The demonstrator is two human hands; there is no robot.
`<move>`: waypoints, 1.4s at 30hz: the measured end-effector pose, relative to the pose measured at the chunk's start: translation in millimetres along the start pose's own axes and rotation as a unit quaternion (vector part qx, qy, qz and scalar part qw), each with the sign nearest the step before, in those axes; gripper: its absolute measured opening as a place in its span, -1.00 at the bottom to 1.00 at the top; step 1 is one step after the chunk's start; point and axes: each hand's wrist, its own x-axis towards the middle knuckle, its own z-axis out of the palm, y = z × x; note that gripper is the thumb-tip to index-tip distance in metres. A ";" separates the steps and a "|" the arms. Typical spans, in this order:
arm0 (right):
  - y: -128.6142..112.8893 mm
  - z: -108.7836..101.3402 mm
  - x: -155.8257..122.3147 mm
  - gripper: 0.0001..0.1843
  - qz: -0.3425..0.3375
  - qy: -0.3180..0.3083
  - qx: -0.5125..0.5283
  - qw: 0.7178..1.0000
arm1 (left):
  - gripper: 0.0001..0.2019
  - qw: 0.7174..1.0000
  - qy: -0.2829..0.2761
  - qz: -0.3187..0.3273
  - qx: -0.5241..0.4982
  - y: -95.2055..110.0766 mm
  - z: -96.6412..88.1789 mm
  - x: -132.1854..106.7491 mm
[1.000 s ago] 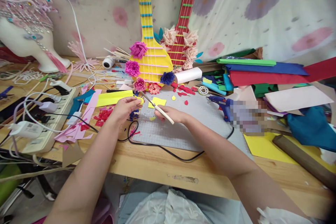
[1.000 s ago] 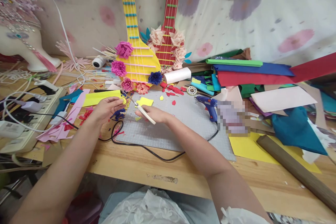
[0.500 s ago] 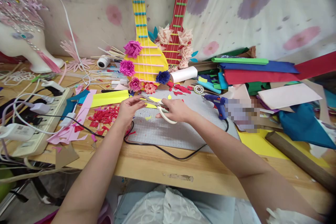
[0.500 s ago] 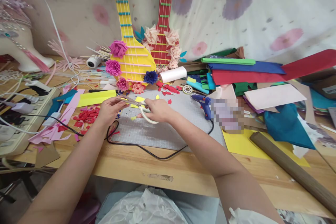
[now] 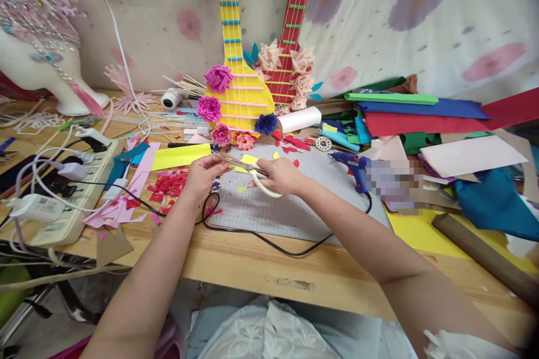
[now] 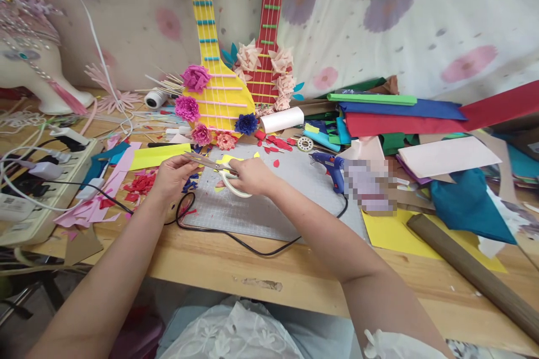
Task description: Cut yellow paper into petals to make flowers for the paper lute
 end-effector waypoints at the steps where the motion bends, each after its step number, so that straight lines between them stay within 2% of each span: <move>1: -0.5 0.2 1.5 -0.46 -0.001 -0.002 -0.002 1.000 | -0.77 1.000 0.000 0.002 0.002 0.3 -2.3 -0.3; 5: -2.9 2.5 8.6 -0.51 -0.002 -0.002 0.034 0.999 | -0.78 1.000 0.023 0.001 0.000 2.4 -9.5 -1.8; 8: -4.5 6.0 12.6 -0.55 0.023 0.002 0.127 0.992 | -0.76 0.999 0.037 -0.013 -0.003 3.7 -10.1 -2.8; 13: -4.3 13.4 13.0 -0.58 0.060 -0.011 0.317 0.946 | -0.75 0.994 0.070 -0.042 -0.078 0.1 -1.6 -2.9; 16: -5.7 17.7 15.0 -0.59 0.080 -0.018 0.441 0.894 | -0.77 0.987 0.086 -0.070 -0.115 -4.4 7.5 -3.2; 20: -12.1 19.7 23.6 -0.53 0.160 0.037 0.598 0.785 | -0.76 0.983 0.106 -0.103 -0.105 -9.8 20.6 -4.0; 22: -14.8 19.0 27.3 -0.50 0.184 0.064 0.646 0.738 | -0.75 0.985 0.098 -0.112 -0.090 -11.4 25.7 -3.9; 25: -16.3 17.9 29.5 -0.48 0.191 0.087 0.680 0.703 | -0.75 0.987 0.075 -0.119 -0.076 -12.4 30.5 -3.1; 30: -15.5 17.9 27.5 -0.47 0.204 0.121 0.689 0.685 | -0.74 0.988 0.073 -0.126 -0.059 -12.7 33.2 -3.3; 32: -15.5 17.2 26.5 -0.46 0.209 0.127 0.688 0.683 | -0.74 0.988 0.057 -0.137 -0.051 -11.9 33.3 -4.7; 37: -15.5 15.1 25.5 -0.47 0.202 0.133 0.679 0.693 | -0.72 0.984 -0.018 -0.176 -0.024 -6.7 32.8 -8.0; 42: -14.7 14.5 25.9 -0.48 0.187 0.127 0.671 0.707 | -0.71 0.984 -0.024 -0.178 -0.020 -5.0 34.4 -6.5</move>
